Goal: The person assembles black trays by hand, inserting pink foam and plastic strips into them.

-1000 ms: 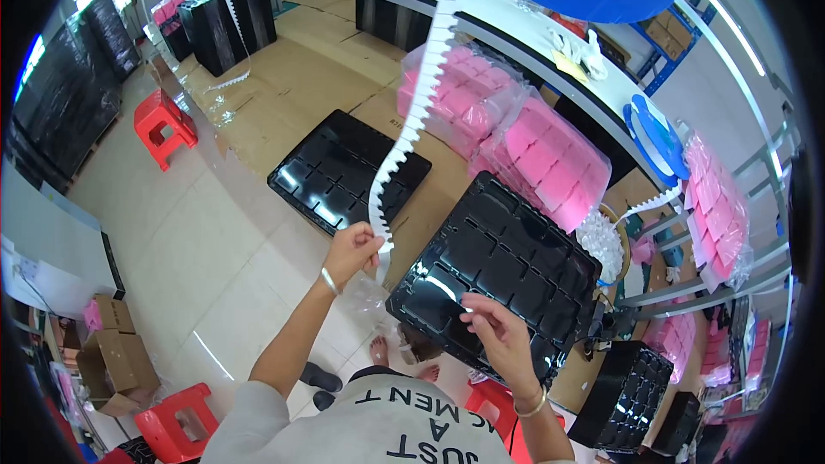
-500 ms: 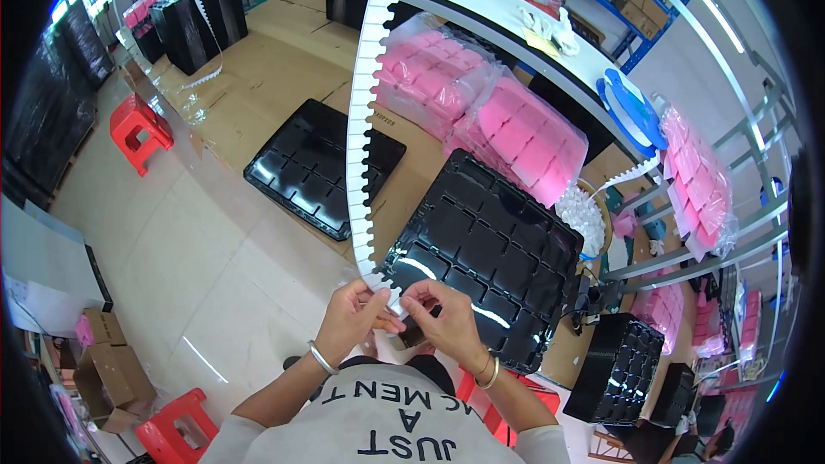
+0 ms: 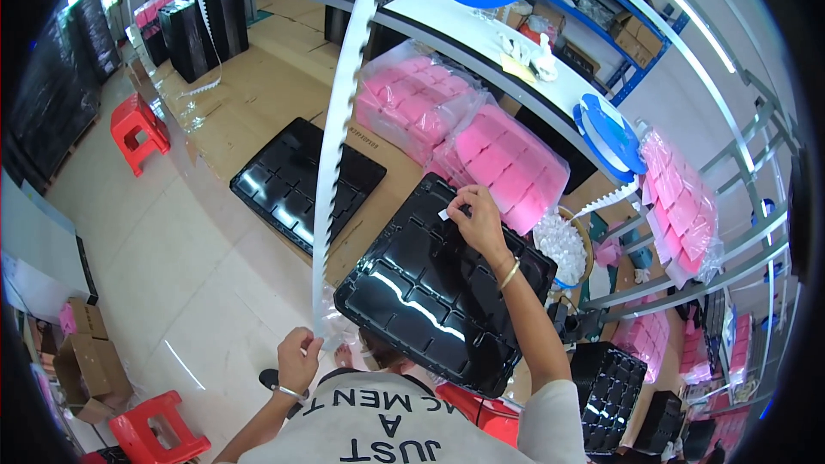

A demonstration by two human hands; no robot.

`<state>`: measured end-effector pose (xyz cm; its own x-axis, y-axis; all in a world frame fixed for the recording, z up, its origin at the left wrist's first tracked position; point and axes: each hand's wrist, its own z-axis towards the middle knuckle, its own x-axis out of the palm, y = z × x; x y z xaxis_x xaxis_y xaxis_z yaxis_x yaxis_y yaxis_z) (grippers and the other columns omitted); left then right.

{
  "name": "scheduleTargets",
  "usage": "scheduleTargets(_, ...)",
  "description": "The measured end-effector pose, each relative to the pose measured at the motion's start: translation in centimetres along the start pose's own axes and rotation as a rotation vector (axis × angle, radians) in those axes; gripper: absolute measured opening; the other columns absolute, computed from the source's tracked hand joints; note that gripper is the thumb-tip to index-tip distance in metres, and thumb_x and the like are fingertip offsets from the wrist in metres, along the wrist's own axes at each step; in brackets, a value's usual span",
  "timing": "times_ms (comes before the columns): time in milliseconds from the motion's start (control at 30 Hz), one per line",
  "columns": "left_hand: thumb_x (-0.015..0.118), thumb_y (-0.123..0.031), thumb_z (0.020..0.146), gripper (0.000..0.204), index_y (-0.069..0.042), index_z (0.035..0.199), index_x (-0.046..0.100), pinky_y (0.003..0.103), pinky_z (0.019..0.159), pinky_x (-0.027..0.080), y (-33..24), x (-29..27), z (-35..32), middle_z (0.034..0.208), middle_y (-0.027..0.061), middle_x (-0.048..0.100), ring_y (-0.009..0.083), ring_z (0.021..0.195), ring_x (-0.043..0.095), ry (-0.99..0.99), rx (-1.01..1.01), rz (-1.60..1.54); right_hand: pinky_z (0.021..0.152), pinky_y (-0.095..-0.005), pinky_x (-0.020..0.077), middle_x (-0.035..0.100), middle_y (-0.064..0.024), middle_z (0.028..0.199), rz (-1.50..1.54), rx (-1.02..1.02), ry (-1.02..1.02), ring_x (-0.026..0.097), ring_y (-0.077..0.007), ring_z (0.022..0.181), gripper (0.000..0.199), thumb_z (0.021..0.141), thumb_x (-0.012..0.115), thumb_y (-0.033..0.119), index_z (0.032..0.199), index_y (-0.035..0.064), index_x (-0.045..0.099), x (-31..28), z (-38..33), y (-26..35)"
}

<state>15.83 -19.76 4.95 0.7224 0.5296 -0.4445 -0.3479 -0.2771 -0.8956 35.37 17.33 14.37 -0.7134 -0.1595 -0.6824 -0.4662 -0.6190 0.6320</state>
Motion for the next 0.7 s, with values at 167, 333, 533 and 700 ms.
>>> scheduleTargets(167, 0.073, -0.003, 0.081, 0.013, 0.002, 0.081, 0.061, 0.032, 0.060, 0.049, 2.4, 1.4, -2.2, 0.074, 0.0132, 0.061, 0.0228, 0.062, 0.061, -0.049, 0.000, 0.068, 0.094, -0.0428, 0.0469, 0.060, -0.0150, 0.107, -0.067, -0.081, 0.057, 0.058, -0.0340, 0.107, 0.009, 0.074, 0.075, 0.007, 0.079, 0.0011, 0.070, 2.1, 3.5, -2.9)
scheduleTargets(333, 0.075, -0.004, 0.079, 0.014, 0.003, 0.084, 0.064, 0.029, 0.061, 0.050, 1.9, 2.5, -3.8, 0.076, 0.0113, 0.063, 0.0178, 0.065, 0.063, -0.010, -0.135, -0.012, 0.092, -0.0443, 0.0477, 0.060, -0.0156, 0.104, -0.101, -0.141, 0.081, 0.058, -0.0349, 0.106, 0.008, 0.073, 0.074, 0.007, 0.075, 0.0010, 0.069, 3.6, 4.9, -4.0)
scheduleTargets(533, 0.075, -0.005, 0.085, 0.012, 0.002, 0.092, 0.068, 0.025, 0.062, 0.050, -0.9, 1.8, -2.7, 0.083, 0.0055, 0.066, 0.0111, 0.072, 0.063, 0.076, -0.288, -0.337, 0.082, -0.0452, 0.0503, 0.062, -0.0140, 0.095, -0.191, -0.161, 0.047, 0.061, -0.0346, 0.095, 0.008, 0.074, 0.074, 0.008, 0.080, 0.0036, 0.069, 3.7, 4.4, -3.4)
scheduleTargets(700, 0.070, -0.002, 0.090, 0.017, 0.005, 0.105, 0.068, 0.024, 0.065, 0.052, -5.3, 1.4, -0.2, 0.095, 0.0089, 0.070, 0.0115, 0.073, 0.064, 0.184, -0.276, -0.617, 0.072, -0.0459, 0.0515, 0.063, -0.0149, 0.083, -0.209, -0.138, 0.148, 0.064, -0.0367, 0.083, 0.008, 0.080, 0.069, 0.011, 0.085, 0.0052, 0.067, 3.1, 4.7, -4.0)
